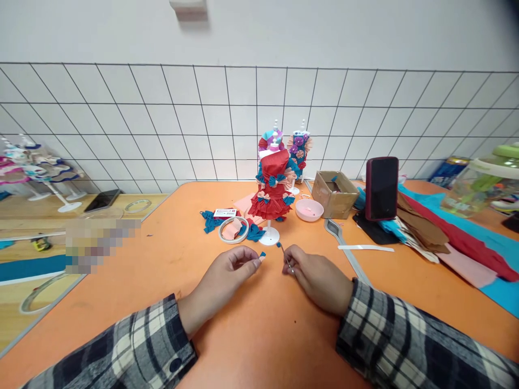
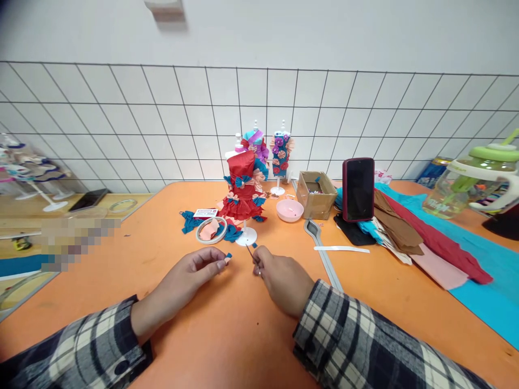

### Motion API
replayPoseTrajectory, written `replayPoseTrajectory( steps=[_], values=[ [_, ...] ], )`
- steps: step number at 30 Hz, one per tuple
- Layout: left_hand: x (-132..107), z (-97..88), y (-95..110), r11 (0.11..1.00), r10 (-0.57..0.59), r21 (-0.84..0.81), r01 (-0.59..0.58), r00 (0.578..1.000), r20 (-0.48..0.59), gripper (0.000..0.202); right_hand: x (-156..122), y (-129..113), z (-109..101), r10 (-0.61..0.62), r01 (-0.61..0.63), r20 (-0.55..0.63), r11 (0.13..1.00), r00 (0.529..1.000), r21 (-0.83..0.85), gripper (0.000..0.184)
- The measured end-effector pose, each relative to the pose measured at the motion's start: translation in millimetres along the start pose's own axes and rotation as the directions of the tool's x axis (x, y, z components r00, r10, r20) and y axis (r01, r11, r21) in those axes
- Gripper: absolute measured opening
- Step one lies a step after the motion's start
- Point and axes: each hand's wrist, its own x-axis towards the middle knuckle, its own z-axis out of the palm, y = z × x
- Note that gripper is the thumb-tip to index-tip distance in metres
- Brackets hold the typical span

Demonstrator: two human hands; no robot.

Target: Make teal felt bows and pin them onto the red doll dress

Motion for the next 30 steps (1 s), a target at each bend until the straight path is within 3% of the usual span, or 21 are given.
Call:
replayPoseTrajectory(
  steps=[1,3,5,8,14,19,30],
  values=[
    [0.2,-0.6,-1.0,0.999,0.005,-0.035,-0.006,1.000,-0.006,0.023,-0.2,-0.2,2.3,-0.043,0.037,0.020,0.974,0.999,0.224,0.011],
    [0.4,-1.8,-2.6,0.991,0.019,-0.132,-0.019,1.000,-0.001,0.022,-1.5,-2.1,6.1,-0.099,0.021,0.108,0.828,0.989,0.561,0.014],
    [-0.1,-2.3,-2.5,0.975,0.031,-0.223,-0.023,0.999,0.033,0.020,-3.6,-4.7,7.7,-0.099,-0.086,0.234,0.741,0.967,0.666,0.031],
    [-2.7,-1.1,0.9,0.967,0.035,-0.254,-0.005,0.993,0.116,0.021,-6.8,-7.2,7.3,-0.041,-0.171,0.332,0.794,0.942,0.583,0.041],
    [-5.1,0.6,2.4,0.968,0.033,-0.252,0.014,0.982,0.184,0.024,-9.3,-7.9,6.0,-0.029,-0.117,0.284,0.867,0.958,0.485,0.040],
    [-3.8,-0.5,-0.4,0.969,0.024,-0.248,0.016,0.988,0.154,0.023,-10.1,-11.0,3.8,-0.028,-0.128,0.314,0.876,0.949,0.465,0.043],
    [-3.9,0.2,-0.6,0.989,0.002,-0.141,0.032,0.972,0.236,0.016,-10.6,-10.9,4.1,-0.052,-0.119,0.298,0.843,0.953,0.525,0.037]
  ],
)
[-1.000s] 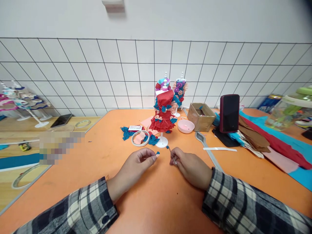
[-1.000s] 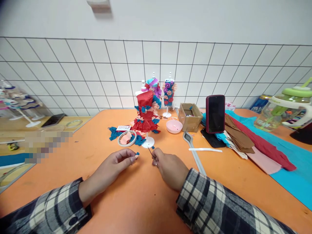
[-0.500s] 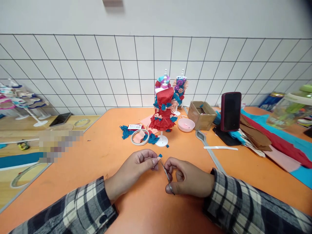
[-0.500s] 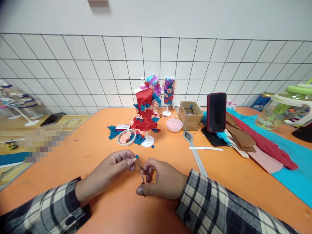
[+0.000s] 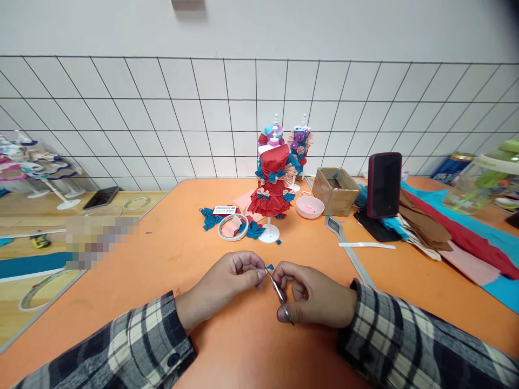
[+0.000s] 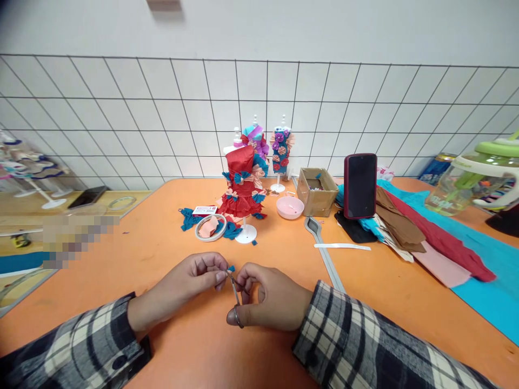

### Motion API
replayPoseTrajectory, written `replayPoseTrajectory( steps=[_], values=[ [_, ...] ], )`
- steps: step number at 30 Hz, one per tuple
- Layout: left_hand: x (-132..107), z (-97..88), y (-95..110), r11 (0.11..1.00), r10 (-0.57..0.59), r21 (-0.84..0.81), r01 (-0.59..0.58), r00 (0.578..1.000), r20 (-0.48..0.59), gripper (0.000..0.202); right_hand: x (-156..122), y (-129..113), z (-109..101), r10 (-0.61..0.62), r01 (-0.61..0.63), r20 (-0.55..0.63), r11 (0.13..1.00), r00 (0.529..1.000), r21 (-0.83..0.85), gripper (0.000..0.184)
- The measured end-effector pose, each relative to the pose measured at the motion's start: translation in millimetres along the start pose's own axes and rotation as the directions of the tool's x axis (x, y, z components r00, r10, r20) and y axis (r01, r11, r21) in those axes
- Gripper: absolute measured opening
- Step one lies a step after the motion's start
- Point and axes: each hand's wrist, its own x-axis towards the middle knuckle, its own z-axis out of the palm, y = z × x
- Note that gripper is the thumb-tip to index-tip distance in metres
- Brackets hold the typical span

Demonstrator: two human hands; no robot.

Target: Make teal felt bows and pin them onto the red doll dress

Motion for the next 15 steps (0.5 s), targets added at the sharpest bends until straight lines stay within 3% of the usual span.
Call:
replayPoseTrajectory(
  steps=[10,15],
  values=[
    [1.1,0.4,0.2,1.000,-0.015,-0.005,0.015,1.000,-0.001,0.018,-0.9,-1.2,-0.7,-0.023,0.023,0.011,1.000,1.000,-0.018,0.034],
    [1.2,0.3,-0.9,0.999,-0.019,-0.034,0.018,1.000,-0.025,0.019,-0.3,-1.4,0.1,-0.023,0.022,0.017,0.997,1.000,0.071,0.035]
  ],
)
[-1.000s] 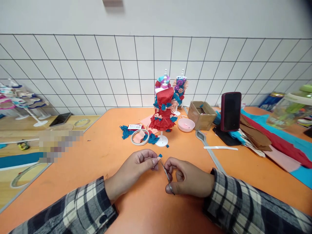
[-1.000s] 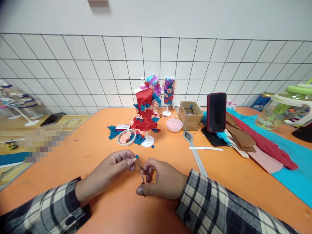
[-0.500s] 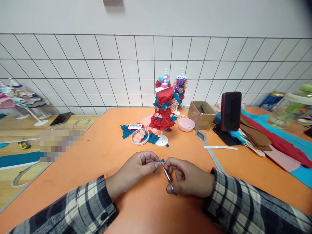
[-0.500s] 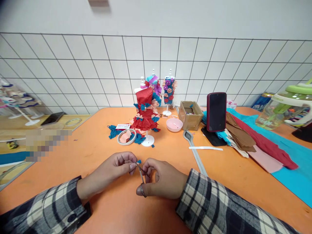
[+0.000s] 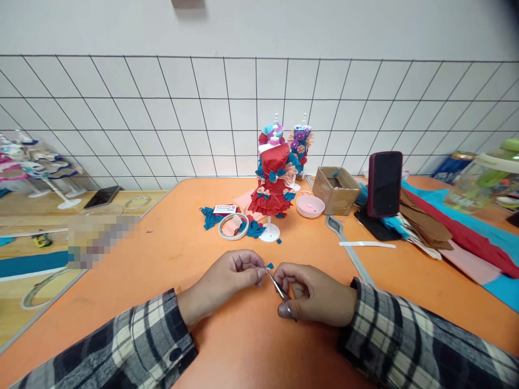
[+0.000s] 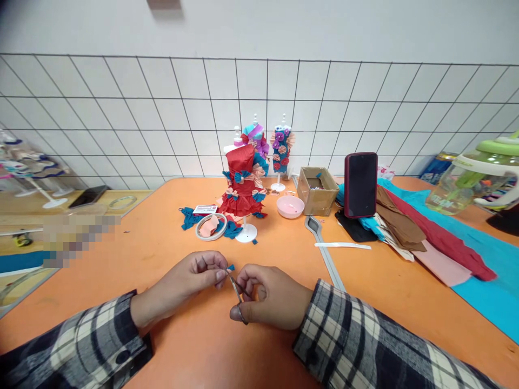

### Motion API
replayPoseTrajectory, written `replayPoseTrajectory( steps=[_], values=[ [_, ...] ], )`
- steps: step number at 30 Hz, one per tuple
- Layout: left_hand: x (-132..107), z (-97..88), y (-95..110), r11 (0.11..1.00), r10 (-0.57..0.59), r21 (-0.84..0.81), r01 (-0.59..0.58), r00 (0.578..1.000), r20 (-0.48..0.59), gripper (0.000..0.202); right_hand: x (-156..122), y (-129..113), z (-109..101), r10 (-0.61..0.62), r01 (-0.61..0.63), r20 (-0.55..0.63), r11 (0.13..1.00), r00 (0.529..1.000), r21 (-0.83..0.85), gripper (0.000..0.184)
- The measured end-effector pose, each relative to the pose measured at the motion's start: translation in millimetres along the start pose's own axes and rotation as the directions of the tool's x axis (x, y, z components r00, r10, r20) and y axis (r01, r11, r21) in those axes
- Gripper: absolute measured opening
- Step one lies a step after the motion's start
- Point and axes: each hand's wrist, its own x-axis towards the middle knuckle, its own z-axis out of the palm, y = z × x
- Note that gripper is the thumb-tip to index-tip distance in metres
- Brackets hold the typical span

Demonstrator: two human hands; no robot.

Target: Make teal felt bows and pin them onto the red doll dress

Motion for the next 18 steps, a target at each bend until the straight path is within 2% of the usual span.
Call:
replayPoseTrajectory(
  steps=[5,12,15,18],
  values=[
    [-0.2,-1.4,-1.8,1.000,-0.003,-0.031,0.003,1.000,-0.001,0.018,1.9,3.0,0.1,0.018,-0.020,0.033,0.997,0.999,0.073,0.036],
    [-0.5,-2.6,-1.8,0.991,-0.045,-0.126,0.052,0.998,0.052,0.014,2.1,5.9,-0.8,0.020,-0.030,0.066,0.989,0.998,0.146,0.037],
    [-0.1,-2.6,-4.9,0.984,-0.070,-0.160,0.079,0.996,0.059,0.013,1.6,4.1,0.3,0.043,-0.049,0.043,0.991,0.998,0.126,0.030],
    [0.2,-1.9,-7.8,0.976,-0.096,-0.187,0.111,0.991,0.089,0.015,2.0,2.5,1.4,0.034,-0.038,0.048,0.997,0.998,0.072,0.031]
  ],
)
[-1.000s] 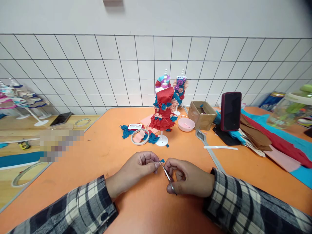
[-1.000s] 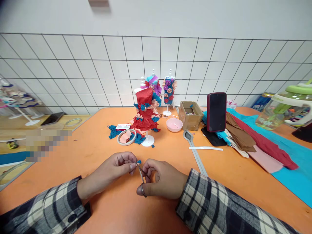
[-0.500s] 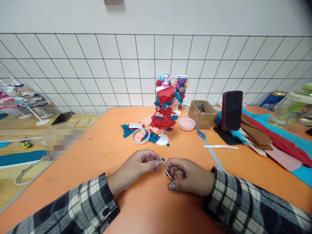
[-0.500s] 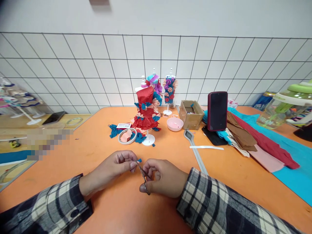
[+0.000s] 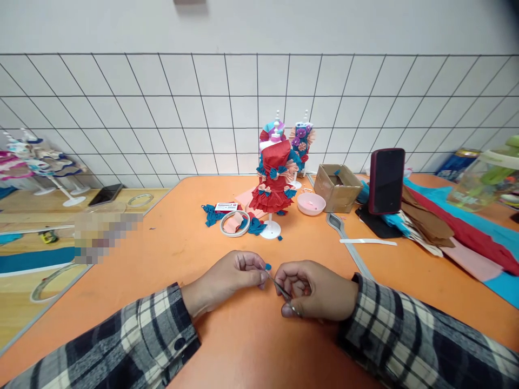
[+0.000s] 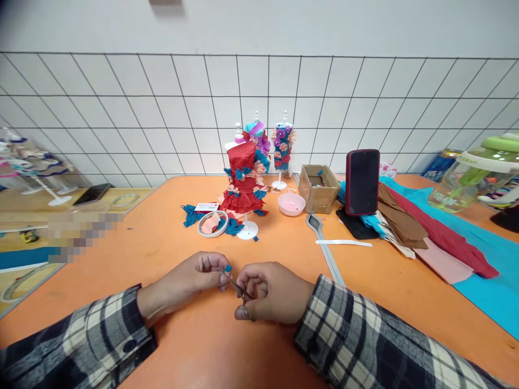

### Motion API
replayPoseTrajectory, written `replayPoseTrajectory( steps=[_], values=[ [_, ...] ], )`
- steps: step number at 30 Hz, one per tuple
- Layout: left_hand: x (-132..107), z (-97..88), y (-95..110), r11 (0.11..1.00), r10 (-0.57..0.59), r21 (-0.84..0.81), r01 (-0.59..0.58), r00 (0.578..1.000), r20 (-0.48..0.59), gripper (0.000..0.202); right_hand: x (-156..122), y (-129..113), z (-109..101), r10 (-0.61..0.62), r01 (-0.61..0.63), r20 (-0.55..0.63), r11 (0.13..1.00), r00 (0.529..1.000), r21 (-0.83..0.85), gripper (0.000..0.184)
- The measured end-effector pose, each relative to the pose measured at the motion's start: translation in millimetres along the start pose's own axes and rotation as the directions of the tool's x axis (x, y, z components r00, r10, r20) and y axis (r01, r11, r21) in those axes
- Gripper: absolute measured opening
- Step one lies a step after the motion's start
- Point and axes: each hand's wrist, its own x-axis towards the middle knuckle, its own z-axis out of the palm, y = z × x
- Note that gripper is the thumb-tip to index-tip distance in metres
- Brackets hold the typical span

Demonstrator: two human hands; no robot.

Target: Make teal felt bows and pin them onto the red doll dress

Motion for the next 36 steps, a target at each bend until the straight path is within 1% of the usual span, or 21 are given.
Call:
replayPoseTrajectory(
  steps=[2,4,5,6,7,9,10,12,14,16,18,20,22,24,25,27,28,29,31,32,36],
  values=[
    [0.2,0.0,-0.5,1.000,0.013,0.002,-0.013,1.000,0.008,0.015,0.8,-0.1,-2.3,-0.027,0.027,-0.026,0.999,0.999,-0.025,0.034],
    [0.5,-0.6,-0.1,0.999,0.042,0.034,-0.042,0.999,-0.014,0.015,1.5,0.3,-8.9,-0.053,0.038,-0.134,0.993,0.990,-0.113,0.035],
    [0.7,-1.0,0.2,0.998,0.050,0.045,-0.049,0.998,-0.034,0.017,1.7,0.5,-13.5,-0.075,0.031,-0.206,0.977,0.976,-0.210,0.034],
    [0.9,-1.6,0.5,0.998,0.048,0.044,-0.046,0.997,-0.054,0.019,1.6,0.8,-18.7,-0.107,0.010,-0.275,0.943,0.956,-0.333,0.033],
    [1.2,-2.1,0.6,0.999,0.038,0.034,-0.036,0.997,-0.074,0.022,1.3,1.1,-24.0,-0.145,-0.024,-0.325,0.887,0.934,-0.462,0.031],
    [1.5,-3.2,0.7,1.000,0.016,0.006,-0.016,0.994,-0.112,0.025,0.6,2.0,-32.7,-0.205,-0.098,-0.373,0.752,0.905,-0.652,0.029],
    [1.7,-3.7,0.6,1.000,0.012,-0.002,-0.013,0.992,-0.129,0.025,0.3,2.6,-35.6,-0.219,-0.123,-0.380,0.706,0.899,-0.697,0.030],
    [2.0,-4.3,0.5,1.000,0.020,-0.007,-0.021,0.987,-0.157,0.024,0.3,4.3,-37.9,-0.218,-0.141,-0.376,0.671,0.901,-0.728,0.035],
    [2.5,-4.7,0.6,0.999,0.030,-0.008,-0.032,0.984,-0.176,0.024,0.8,6.2,-37.0,-0.217,-0.132,-0.360,0.667,0.908,-0.733,0.035],
    [3.0,-4.9,0.9,0.999,0.042,0.003,-0.042,0.980,-0.193,0.027,1.7,8.0,-35.6,-0.174,-0.130,-0.334,0.684,0.926,-0.718,0.031],
    [3.6,-5.1,1.3,0.997,0.070,0.043,-0.062,0.975,-0.212,0.030,2.5,9.7,-35.9,-0.079,-0.170,-0.333,0.738,0.940,-0.654,0.031],
    [4.1,-5.1,1.8,0.990,0.112,0.105,-0.091,0.971,-0.213,0.035,3.0,11.3,-38.2,0.017,-0.213,-0.347,0.817,0.938,-0.536,0.040],
    [4.4,-4.1,2.5,0.975,0.163,0.180,-0.128,0.967,-0.196,0.041,3.2,12.3,-40.8,0.070,-0.233,-0.361,0.873,0.930,-0.429,0.049],
    [3.9,-1.4,3.1,0.952,0.217,0.255,-0.168,0.960,-0.175,0.045,3.3,11.9,-41.5,0.054,-0.242,-0.416,0.877,0.908,-0.414,0.051],
    [3.3,0.7,3.3,0.941,0.236,0.286,-0.181,0.957,-0.170,0.044,3.3,10.8,-40.5,0.010,-0.242,-0.466,0.865,0.885,-0.439,0.049],
    [1.2,6.1,4.0,0.924,0.256,0.332,-0.190,0.952,-0.168,0.040,3.4,7.3,-35.4,-0.113,-0.202,-0.533,0.844,0.839,-0.496,0.038],
    [-0.2,9.0,4.3,0.916,0.263,0.352,-0.192,0.951,-0.166,0.038,3.4,5.2,-31.6,-0.158,-0.156,-0.527,0.851,0.835,-0.502,0.029],
    [-1.8,11.9,4.5,0.906,0.274,0.373,-0.198,0.948,-0.161,0.036,3.5,3.1,-27.1,-0.180,-0.101,-0.499,0.868,0.848,-0.486,0.024],
    [-5.0,16.7,4.9,0.878,0.309,0.423,-0.226,0.941,-0.137,0.031,3.9,0.1,-17.8,-0.169,-0.014,-0.414,0.914,0.895,-0.405,0.027],
    [-6.4,18.4,4.9,0.860,0.329,0.449,-0.244,0.937,-0.120,0.029,4.3,-0.5,-13.6,-0.147,0.006,-0.380,0.937,0.913,-0.348,0.028],
    [-10.2,20.6,4.3,0.769,0.392,0.567,-0.295,0.918,-0.054,0.023,7.1,1.9,-2.8,-0.043,-0.004,-0.306,0.988,0.951,-0.151,0.021]
  ],
)
